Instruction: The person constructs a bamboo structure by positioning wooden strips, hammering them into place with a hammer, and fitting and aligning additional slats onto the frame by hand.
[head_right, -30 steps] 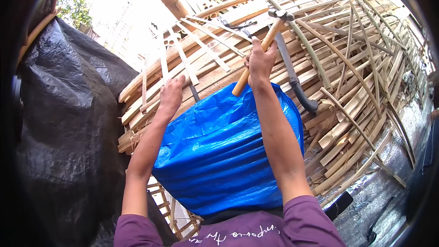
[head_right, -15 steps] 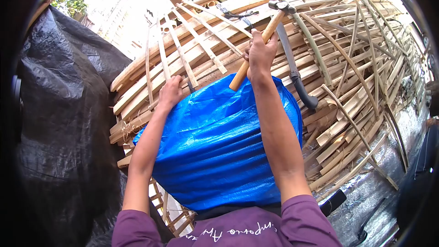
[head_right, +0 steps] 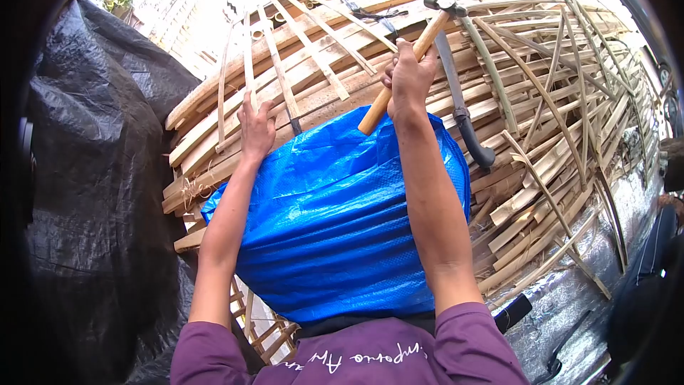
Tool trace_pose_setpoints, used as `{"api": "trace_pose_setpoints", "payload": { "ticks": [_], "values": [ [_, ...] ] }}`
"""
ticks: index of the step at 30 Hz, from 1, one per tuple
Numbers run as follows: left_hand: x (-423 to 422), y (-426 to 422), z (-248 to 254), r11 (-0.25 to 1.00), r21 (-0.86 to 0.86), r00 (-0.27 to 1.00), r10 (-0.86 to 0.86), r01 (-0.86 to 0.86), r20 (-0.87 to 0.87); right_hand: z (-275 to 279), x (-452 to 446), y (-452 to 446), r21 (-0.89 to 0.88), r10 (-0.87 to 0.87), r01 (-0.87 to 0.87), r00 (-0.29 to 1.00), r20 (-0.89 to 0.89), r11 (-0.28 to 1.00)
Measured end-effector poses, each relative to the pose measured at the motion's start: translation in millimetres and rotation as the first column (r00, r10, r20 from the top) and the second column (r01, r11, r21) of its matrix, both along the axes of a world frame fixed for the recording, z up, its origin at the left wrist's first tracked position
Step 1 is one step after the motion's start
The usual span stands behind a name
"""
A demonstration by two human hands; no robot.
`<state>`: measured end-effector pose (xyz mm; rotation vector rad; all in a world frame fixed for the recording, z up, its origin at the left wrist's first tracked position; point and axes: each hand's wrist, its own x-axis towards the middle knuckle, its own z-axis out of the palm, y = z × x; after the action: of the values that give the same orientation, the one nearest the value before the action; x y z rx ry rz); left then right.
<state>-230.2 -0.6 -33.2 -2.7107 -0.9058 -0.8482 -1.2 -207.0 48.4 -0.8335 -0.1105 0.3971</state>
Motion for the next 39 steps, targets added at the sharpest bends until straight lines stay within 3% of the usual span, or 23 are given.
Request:
{"api": "trace_pose_setpoints", "payload": {
  "ticks": [2, 6, 10, 12, 23, 30, 34, 39],
  "values": [
    [-4.7, 7.0, -0.7, 0.997, 0.073, 0.999, -0.019, 0.022, -0.047, -1.1, 0.3, 0.5, 0.0, 0.002, -0.002, 1.0, 0.001, 1.0],
    [-9.7, 6.0, 13.7, 0.997, -0.069, 0.994, 0.036, -0.044, -0.105, 1.6, -1.7, -0.9, 0.004, 0.01, -0.01, 1.0, -0.002, 1.0],
    [-20.6, 9.5, 30.7, 0.993, 0.013, 0.992, -0.112, 0.113, -0.053, -1.0, 0.9, 0.2, -0.003, 0.021, -0.021, 1.0, -0.008, 1.0],
    [-31.0, 11.0, 39.4, 1.0, -0.008, 0.982, 0.022, -0.024, -0.19, -0.9, 0.6, 0.2, -0.001, 0.021, -0.021, 1.0, -0.004, 1.0],
    [-53.4, 54.6, 50.3, 0.986, 0.075, 0.978, 0.157, -0.148, -0.136, -2.2, -2.6, 3.7, -0.02, 0.055, -0.055, 0.998, 0.016, 0.998],
    [-33.9, 90.2, 28.3, 0.959, 0.129, 0.949, 0.27, -0.251, -0.165, -0.3, -7.3, 8.1, -0.071, 0.082, -0.08, 0.996, 0.024, 0.994],
    [-24.3, 98.5, 11.7, 0.968, 0.063, 0.958, 0.248, -0.241, -0.141, -0.3, -9.9, 8.8, -0.089, 0.092, -0.089, 0.995, 0.03, 0.992],
    [-36.7, 108.1, -10.7, 0.98, 0.099, 0.974, 0.187, -0.175, -0.126, -3.2, -9.8, 13.0, -0.098, 0.125, -0.123, 0.992, 0.014, 0.988]
  ]
}}
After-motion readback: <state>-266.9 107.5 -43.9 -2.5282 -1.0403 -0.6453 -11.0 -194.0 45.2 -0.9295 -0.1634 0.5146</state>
